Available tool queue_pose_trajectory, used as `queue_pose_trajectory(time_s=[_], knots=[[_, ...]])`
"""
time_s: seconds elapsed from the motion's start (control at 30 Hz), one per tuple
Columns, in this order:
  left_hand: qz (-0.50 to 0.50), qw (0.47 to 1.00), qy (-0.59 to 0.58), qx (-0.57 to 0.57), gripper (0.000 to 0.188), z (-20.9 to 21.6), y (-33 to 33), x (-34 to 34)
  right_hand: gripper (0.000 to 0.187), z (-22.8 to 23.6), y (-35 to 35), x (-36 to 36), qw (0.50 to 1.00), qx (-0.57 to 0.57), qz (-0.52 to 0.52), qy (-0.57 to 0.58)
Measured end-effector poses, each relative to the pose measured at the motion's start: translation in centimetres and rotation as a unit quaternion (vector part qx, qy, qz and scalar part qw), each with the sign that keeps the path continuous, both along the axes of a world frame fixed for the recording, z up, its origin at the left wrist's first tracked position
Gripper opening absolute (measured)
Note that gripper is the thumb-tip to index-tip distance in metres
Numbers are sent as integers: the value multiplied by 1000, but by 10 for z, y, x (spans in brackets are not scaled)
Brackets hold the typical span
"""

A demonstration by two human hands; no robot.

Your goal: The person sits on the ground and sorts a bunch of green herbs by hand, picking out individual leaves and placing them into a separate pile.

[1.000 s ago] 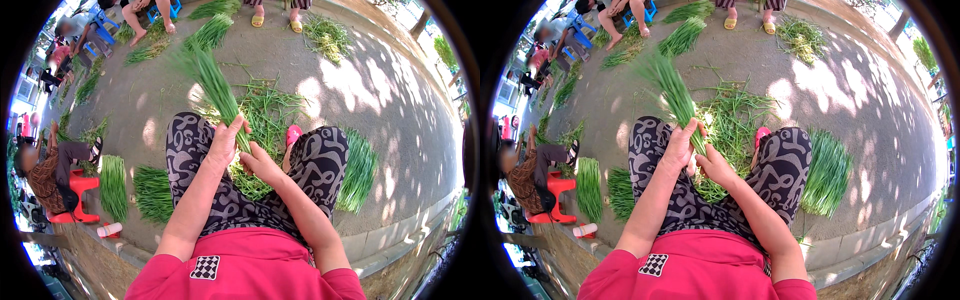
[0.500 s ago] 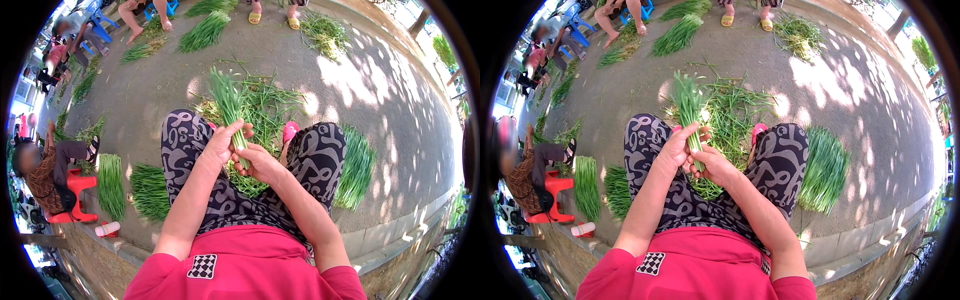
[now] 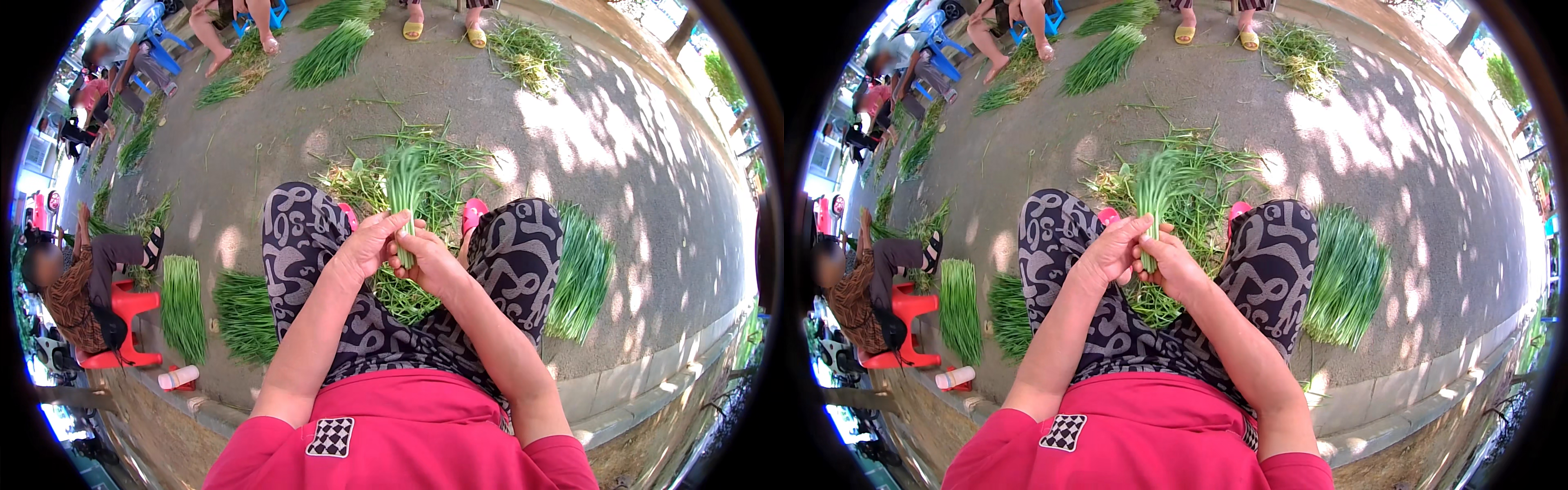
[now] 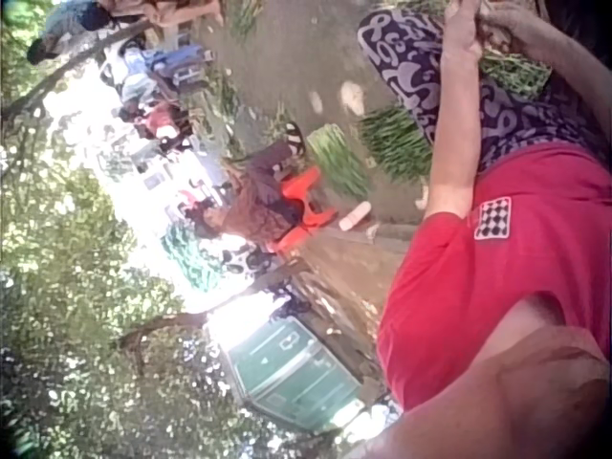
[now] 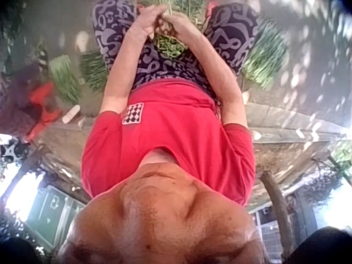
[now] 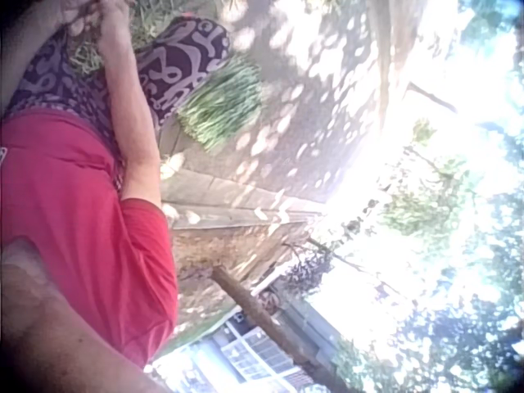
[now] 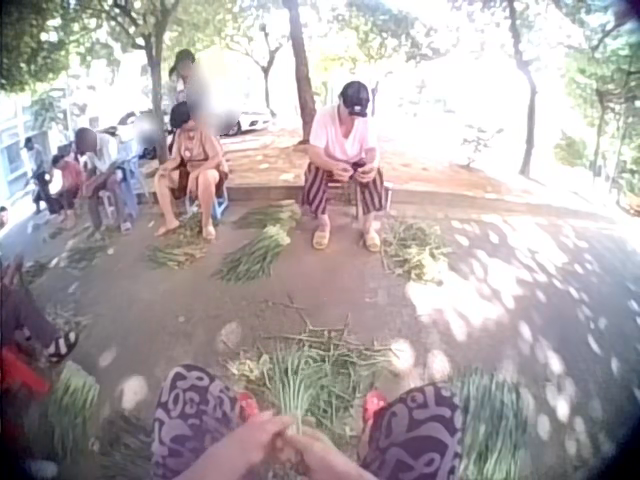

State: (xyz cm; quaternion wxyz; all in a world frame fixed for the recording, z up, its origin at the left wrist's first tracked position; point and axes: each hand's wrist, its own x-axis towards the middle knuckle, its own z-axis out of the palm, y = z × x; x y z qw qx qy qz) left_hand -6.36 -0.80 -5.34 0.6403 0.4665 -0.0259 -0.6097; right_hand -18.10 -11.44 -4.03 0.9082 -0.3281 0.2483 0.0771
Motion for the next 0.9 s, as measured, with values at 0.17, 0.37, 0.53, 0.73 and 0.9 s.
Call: queue_pose_trajectory(time_s=[0.17, 0.37, 0.53, 0.73, 0.9], knots=[[71, 997, -3, -34, 34, 1, -1, 1, 19, 8, 6, 1, 995, -85, 53, -5], [136, 985, -39, -102, 37, 27, 3, 7, 35, 22, 6, 4, 992, -89, 48, -77], [240, 958, -49, -147, 34, 51, 17, 30, 44, 19, 6, 5, 993, -86, 25, -73], [378, 880, 76, -276, 31, 69, 108, 89, 32, 21, 9, 6, 992, -108, 23, -60], [444, 875, 11, -192, 27, 22, 243, 134, 25, 11, 17, 8, 984, -172, 4, -51]])
